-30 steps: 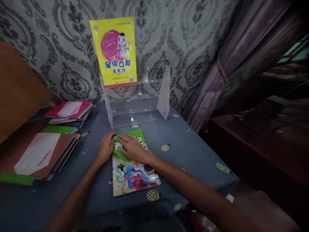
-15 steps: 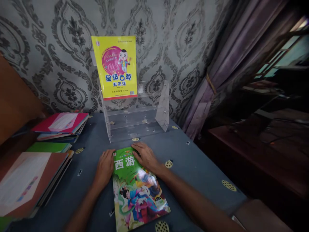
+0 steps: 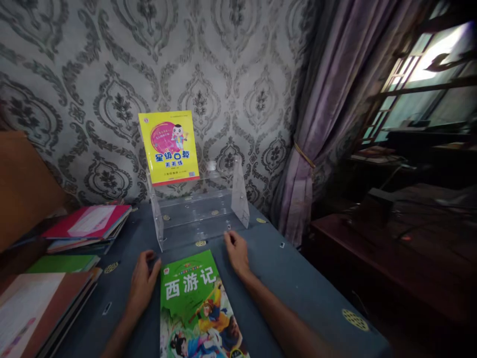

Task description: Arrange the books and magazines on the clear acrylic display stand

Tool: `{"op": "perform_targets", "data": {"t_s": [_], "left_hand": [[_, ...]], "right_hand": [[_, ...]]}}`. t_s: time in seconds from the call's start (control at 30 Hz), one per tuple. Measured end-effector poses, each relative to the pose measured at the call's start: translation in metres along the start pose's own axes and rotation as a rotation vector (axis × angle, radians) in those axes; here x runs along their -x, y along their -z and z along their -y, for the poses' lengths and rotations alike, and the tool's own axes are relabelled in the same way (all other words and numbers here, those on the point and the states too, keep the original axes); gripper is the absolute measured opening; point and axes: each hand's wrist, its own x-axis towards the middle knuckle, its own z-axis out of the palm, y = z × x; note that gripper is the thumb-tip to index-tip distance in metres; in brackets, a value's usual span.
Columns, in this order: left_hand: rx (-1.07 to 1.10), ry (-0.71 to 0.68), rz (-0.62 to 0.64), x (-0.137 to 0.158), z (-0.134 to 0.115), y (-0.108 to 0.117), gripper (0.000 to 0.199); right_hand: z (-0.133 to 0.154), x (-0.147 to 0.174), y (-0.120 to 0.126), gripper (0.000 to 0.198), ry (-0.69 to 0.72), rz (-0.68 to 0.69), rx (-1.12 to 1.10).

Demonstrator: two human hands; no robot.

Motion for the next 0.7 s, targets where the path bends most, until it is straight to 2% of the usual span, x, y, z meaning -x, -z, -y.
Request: {"op": "perform_targets", "data": {"t_s": [0.07, 0.17, 0.33, 0.7], "left_hand": [[0.016, 0.030, -0.041, -0.013, 0.002, -0.002, 0.060], [0.060, 0.057, -0.012, -0.028, 0.001, -0.007, 0.068], [0.110, 0.002, 0.135, -0.037, -0.003, -0.013, 0.059], [0.047, -0.019, 0.110, -0.042, 0.009, -0.017, 0.061]], "right_hand": [[-0.017, -0.019, 0.014, 0.041, -0.034, -0.122, 0.009], [-0.041, -0.044, 0.031, 0.040, -0.063, -0.246, 0.014], [-0.064, -0.065, 0.034, 0.047, -0.071, -0.100, -0.006], [-0.061, -0.067, 0.038, 0.047, -0.079, -0.047, 0.069]]}}
